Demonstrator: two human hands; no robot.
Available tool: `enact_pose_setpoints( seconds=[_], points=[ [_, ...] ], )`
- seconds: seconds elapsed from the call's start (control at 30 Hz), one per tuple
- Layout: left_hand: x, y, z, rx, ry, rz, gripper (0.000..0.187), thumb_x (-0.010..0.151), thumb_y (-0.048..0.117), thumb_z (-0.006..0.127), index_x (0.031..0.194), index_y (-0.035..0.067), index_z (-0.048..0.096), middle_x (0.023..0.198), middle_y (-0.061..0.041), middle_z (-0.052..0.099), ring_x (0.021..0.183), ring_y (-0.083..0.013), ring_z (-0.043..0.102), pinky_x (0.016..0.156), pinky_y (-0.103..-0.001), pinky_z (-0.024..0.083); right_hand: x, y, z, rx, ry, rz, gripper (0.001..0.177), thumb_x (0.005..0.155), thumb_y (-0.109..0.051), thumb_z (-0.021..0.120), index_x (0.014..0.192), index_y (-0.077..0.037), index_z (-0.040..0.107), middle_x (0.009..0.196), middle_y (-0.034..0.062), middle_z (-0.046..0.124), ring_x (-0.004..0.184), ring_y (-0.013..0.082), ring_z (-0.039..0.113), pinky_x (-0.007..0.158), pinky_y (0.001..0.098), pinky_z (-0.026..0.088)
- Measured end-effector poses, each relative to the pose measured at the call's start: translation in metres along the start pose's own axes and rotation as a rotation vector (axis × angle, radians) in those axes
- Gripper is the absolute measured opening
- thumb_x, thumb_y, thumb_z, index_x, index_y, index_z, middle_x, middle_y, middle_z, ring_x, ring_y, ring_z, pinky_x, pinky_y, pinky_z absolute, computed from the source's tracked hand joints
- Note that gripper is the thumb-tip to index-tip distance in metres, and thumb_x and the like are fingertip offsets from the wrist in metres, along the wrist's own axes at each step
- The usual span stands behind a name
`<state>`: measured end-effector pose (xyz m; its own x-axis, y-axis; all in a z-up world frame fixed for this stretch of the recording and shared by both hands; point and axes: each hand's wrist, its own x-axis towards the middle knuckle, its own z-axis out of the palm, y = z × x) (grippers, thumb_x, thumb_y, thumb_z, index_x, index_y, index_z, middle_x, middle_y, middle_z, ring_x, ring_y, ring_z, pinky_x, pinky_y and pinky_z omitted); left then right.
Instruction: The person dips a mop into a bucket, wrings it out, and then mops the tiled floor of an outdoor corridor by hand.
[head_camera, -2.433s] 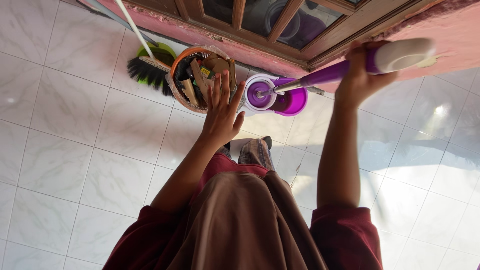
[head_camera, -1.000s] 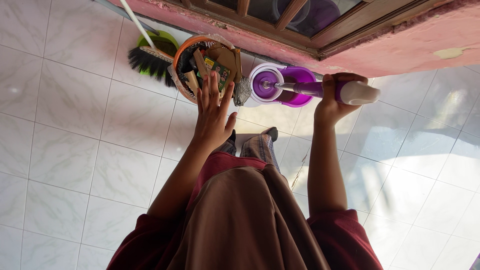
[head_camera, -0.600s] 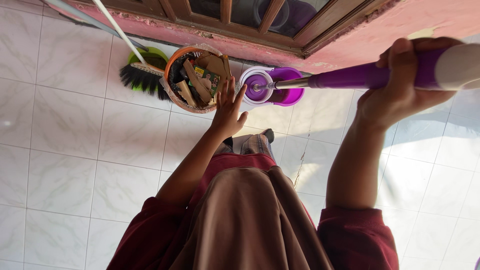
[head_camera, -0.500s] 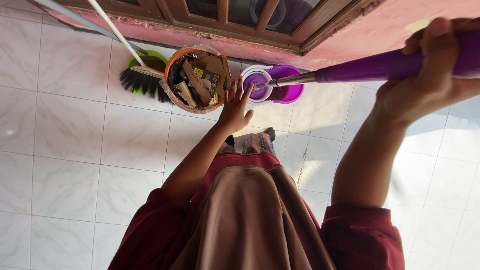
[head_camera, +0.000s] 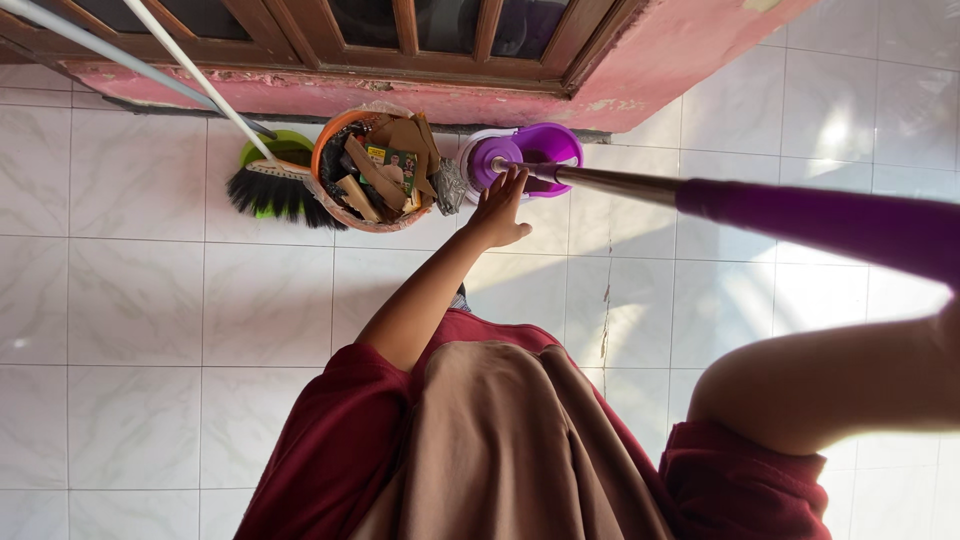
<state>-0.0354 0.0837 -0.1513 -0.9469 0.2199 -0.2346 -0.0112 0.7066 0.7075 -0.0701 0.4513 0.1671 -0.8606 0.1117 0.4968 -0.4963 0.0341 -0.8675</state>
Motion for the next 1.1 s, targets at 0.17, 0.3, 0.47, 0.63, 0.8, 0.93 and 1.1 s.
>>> enact_pose_setpoints(
  seconds=[0.17,0.3,0.47,0.63,0.8,0.93,1.1],
  points=[
    [-0.008,0.03,0.035,-0.084,0.003,0.088,0.131,0.069,0.043,0.09,0.163,0.011,0.004,0.17,-0.022,0.006,0.157,-0.0406,0.011,0.121,-0.062,0.021,-0.037,-0.037,-0.047,-0.01,0.002,0.037,0.023,0.107,-0.008,0.073,0.091,0.0,0.059,0.078,0.012,0.057,0.068,0.0207,0.056,0.065,0.0335,0.043],
    [-0.03,0.05,0.083,-0.078,-0.082,-0.043,0.134,0.068,0.052,0.09,0.162,0.01,0.005,0.166,-0.024,0.017,0.155,-0.0393,0.016,0.121,-0.06,0.021,-0.065,-0.064,-0.096,-0.008,-0.02,0.047,0.02,0.105,-0.01,0.073,0.093,-0.001,0.059,0.079,0.0105,0.058,0.068,0.0194,0.056,0.065,0.033,0.044],
    [-0.086,0.045,0.147,-0.208,0.046,-0.019,0.115,0.064,0.05,0.092,0.151,0.003,0.034,0.148,-0.023,0.044,0.141,-0.0392,0.04,0.118,-0.051,0.036,-0.106,-0.087,-0.135,0.009,-0.077,0.05,0.018,0.102,-0.012,0.074,0.095,-0.003,0.06,0.08,0.0085,0.059,0.068,0.0177,0.057,0.065,0.0323,0.044],
    [-0.167,0.025,0.177,-0.477,0.207,-0.013,0.107,0.048,0.035,0.097,0.138,0.004,0.048,0.135,-0.018,0.054,0.125,-0.0348,0.054,0.106,-0.045,0.048,-0.127,-0.101,-0.132,0.046,-0.168,0.048,0.017,0.099,-0.014,0.075,0.097,-0.005,0.061,0.081,0.0066,0.06,0.069,0.016,0.058,0.064,0.0317,0.045],
    [-0.25,0.004,0.177,-0.396,0.463,-0.114,0.066,0.051,0.017,0.094,0.108,0.008,0.063,0.11,-0.011,0.06,0.105,-0.033,0.058,0.092,-0.044,0.051,-0.111,-0.093,-0.1,0.124,-0.302,0.026,0.018,0.096,-0.017,0.075,0.099,-0.006,0.061,0.081,0.0047,0.061,0.069,0.0143,0.059,0.064,0.0311,0.046],
    [-0.314,-0.023,0.148,-0.362,0.632,-0.247,0.049,0.054,0.012,0.09,0.094,0.008,0.062,0.102,-0.007,0.063,0.101,-0.0299,0.059,0.088,-0.042,0.052,-0.107,-0.107,-0.043,0.233,-0.474,0.019,0.019,0.093,-0.019,0.076,0.101,-0.008,0.062,0.082,0.0031,0.062,0.069,0.013,0.06,0.064,0.0305,0.046],
    [-0.419,-0.061,0.105,-0.368,0.926,-0.39,0.042,0.062,0.004,0.087,0.097,0.009,0.065,0.103,-0.006,0.066,0.1,-0.0281,0.065,0.084,-0.04,0.054,-0.135,-0.135,0.066,0.448,-0.734,0.012,0.022,0.09,-0.021,0.076,0.103,-0.01,0.062,0.083,0.0012,0.063,0.069,0.0113,0.061,0.063,0.0299,0.047]
  ],
)
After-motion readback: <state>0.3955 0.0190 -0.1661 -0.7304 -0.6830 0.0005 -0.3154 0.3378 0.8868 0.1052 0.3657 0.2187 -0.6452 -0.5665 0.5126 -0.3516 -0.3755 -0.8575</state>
